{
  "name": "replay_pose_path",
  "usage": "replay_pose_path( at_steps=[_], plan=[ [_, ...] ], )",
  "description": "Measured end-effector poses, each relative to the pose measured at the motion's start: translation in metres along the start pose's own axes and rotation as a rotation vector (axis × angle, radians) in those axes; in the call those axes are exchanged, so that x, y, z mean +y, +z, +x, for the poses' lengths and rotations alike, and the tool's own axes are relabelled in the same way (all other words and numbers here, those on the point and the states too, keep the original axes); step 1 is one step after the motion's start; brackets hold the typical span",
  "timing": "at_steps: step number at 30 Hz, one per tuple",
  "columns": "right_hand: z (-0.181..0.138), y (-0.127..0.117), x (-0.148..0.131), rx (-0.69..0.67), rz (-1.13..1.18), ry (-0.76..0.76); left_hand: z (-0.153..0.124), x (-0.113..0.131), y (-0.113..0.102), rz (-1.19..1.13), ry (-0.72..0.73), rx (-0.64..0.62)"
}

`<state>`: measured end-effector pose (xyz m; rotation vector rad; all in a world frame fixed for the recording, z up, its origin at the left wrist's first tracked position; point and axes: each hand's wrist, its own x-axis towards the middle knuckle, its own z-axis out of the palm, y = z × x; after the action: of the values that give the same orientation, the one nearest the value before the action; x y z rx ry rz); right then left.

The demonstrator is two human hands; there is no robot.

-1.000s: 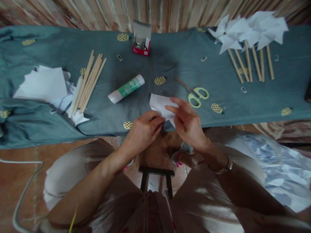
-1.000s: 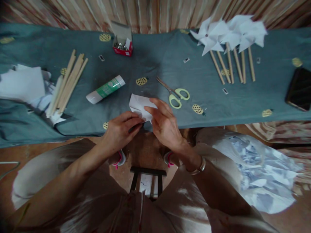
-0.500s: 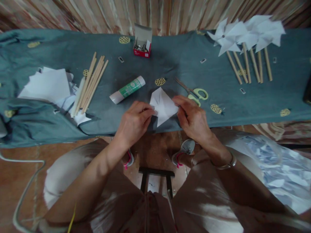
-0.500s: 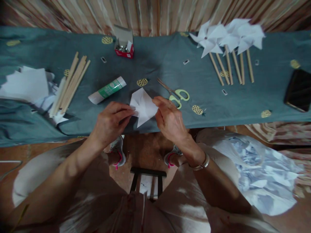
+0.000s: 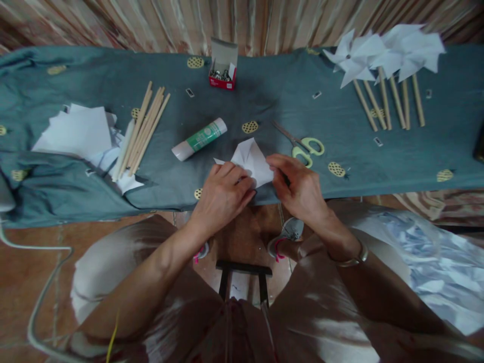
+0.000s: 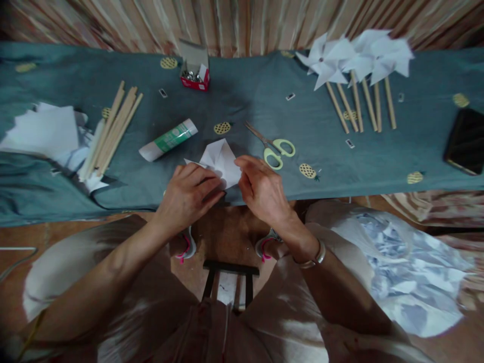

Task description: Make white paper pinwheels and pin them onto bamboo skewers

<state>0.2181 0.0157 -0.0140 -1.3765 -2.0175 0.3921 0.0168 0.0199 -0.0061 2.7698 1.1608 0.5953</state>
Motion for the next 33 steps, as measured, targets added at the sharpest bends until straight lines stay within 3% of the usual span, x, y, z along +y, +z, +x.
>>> replay_pose_path(
  at_steps=[8,16,33],
  plan=[
    [0.002,-0.005,-0.001,0.01,0.066,0.059,0.001,0.004,0.001,0.05,0.039,-0.018],
    [0.0,-0.016,0.009,-0.132,0.21,0.103,-0.006,0.004,-0.003,0.025,0.043,-0.006],
    [0.0,-0.022,0.01,-0.27,0.49,0.14,-0.012,0.004,-0.004,0.018,0.098,0.0]
  ],
)
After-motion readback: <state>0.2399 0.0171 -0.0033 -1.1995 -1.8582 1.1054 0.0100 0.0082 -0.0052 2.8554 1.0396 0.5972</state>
